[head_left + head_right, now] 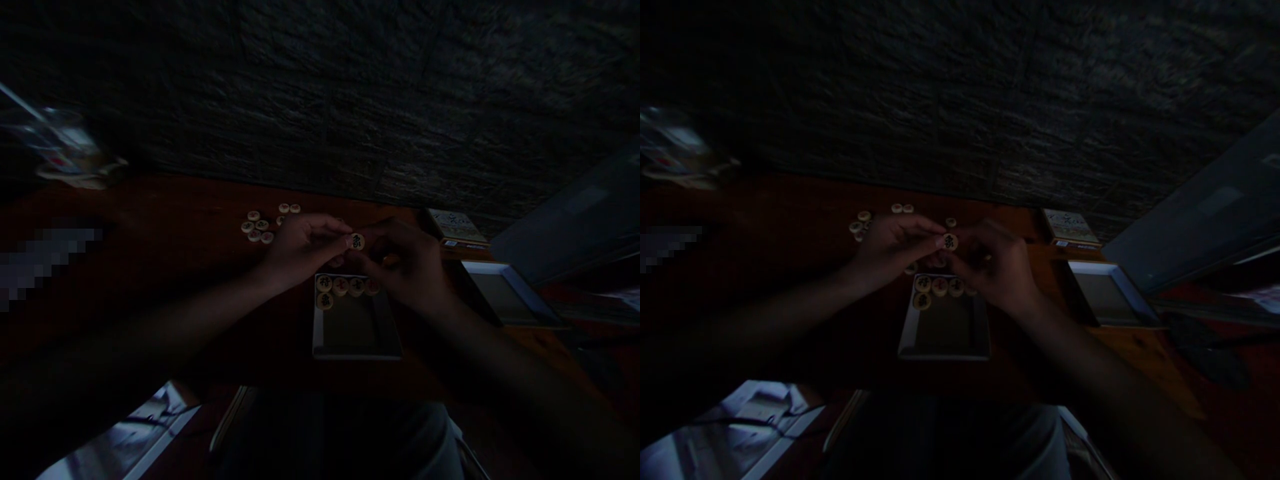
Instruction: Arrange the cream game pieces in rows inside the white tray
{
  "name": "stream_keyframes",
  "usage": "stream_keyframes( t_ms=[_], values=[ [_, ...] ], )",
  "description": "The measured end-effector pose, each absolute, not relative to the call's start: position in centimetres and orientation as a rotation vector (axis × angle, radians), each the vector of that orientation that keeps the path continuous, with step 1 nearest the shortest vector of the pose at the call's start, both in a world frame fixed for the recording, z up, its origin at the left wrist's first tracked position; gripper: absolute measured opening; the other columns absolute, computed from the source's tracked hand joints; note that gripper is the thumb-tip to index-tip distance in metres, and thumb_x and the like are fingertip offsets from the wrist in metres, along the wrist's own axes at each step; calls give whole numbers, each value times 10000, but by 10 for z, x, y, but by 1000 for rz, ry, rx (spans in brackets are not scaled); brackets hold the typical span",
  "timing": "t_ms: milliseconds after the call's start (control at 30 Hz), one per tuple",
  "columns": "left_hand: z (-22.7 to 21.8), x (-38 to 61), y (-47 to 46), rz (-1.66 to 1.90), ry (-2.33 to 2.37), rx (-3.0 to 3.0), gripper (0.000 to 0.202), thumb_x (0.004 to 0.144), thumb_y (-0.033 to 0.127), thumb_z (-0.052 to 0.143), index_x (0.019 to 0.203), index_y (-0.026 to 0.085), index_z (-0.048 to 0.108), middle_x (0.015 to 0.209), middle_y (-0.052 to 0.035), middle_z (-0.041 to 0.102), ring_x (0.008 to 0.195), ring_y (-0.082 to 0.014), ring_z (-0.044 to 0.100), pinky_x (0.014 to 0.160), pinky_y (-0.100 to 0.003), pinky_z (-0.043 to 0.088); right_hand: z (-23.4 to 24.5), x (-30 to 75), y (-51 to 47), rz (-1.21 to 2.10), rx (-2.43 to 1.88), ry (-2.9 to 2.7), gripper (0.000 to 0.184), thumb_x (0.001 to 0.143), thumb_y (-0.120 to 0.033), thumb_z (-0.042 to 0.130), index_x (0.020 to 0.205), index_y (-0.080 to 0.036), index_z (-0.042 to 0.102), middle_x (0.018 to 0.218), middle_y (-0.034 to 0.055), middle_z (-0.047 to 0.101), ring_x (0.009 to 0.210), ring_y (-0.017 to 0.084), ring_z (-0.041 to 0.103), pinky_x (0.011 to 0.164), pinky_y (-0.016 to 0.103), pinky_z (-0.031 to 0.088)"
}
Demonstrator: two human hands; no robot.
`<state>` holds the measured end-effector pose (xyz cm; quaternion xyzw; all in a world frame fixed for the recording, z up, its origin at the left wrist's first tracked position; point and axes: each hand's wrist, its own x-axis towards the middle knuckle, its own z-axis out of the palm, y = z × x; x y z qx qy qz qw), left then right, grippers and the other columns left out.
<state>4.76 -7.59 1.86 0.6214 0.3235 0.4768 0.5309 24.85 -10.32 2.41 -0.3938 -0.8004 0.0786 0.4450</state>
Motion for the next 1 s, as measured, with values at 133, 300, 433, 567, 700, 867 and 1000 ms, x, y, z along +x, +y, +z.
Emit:
stream_keyframes(
  t_ms=[133, 300, 433, 567, 700, 867, 1000],
  values=[
    [17, 46, -75, 1157, 793, 1531, 221, 798, 330, 827, 906, 152, 754, 755, -32, 769, 588, -133, 700, 551, -224, 553, 25, 249, -104, 174, -979, -2033, 234, 872, -264, 777, 1090, -179, 759, 845, 31, 747, 662, 149, 676, 618, 275, 519],
    [16, 42, -67, 1270, 830, 1568, 213, 894, 361, 686, 837, 172, 768, 789, -47, 778, 699, -163, 730, 605, -243, 559, 29, 245, -114, 368, -986, -2078, 217, 851, -236, 778, 1064, -200, 754, 891, 15, 780, 676, 141, 696, 609, 246, 520],
    [15, 40, -59, 1297, 890, 1530, 218, 897, 342, 659, 815, 174, 772, 758, -50, 770, 705, -165, 724, 616, -247, 554, 34, 239, -125, 481, -921, -2321, 210, 821, -217, 793, 1027, -212, 754, 983, 43, 783, 864, 194, 733, 729, 278, 551],
    [14, 42, -60, 1282, 892, 1534, 195, 899, 307, 657, 823, 166, 769, 740, -44, 755, 646, -140, 694, 582, -233, 533, 34, 234, -129, 402, -873, -2482, 195, 821, -210, 815, 1010, -219, 768, 1092, 75, 768, 1030, 238, 705, 879, 345, 550],
    [15, 43, -62, 1262, 888, 1550, 177, 899, 283, 659, 817, 166, 762, 726, -35, 745, 607, -120, 670, 563, -221, 517, 31, 231, -129, 345, -829, -2542, 169, 856, -201, 794, 1024, -209, 776, 1089, 79, 758, 1052, 242, 691, 917, 360, 535],
    [16, 42, -62, 1244, 876, 1537, 195, 887, 324, 677, 818, 158, 752, 727, -30, 740, 612, -121, 669, 569, -221, 518, 24, 232, -128, 261, -811, -2577, 137, 917, -239, 760, 1044, -196, 788, 1066, 83, 777, 999, 243, 702, 878, 367, 522],
    [17, 42, -62, 1242, 890, 1573, 197, 891, 322, 671, 821, 157, 751, 731, -31, 742, 620, -122, 672, 578, -219, 518, 18, 235, -126, 190, -764, -2576, 127, 944, -272, 746, 1051, -229, 799, 1046, 66, 795, 981, 241, 711, 872, 384, 517]
  ],
)
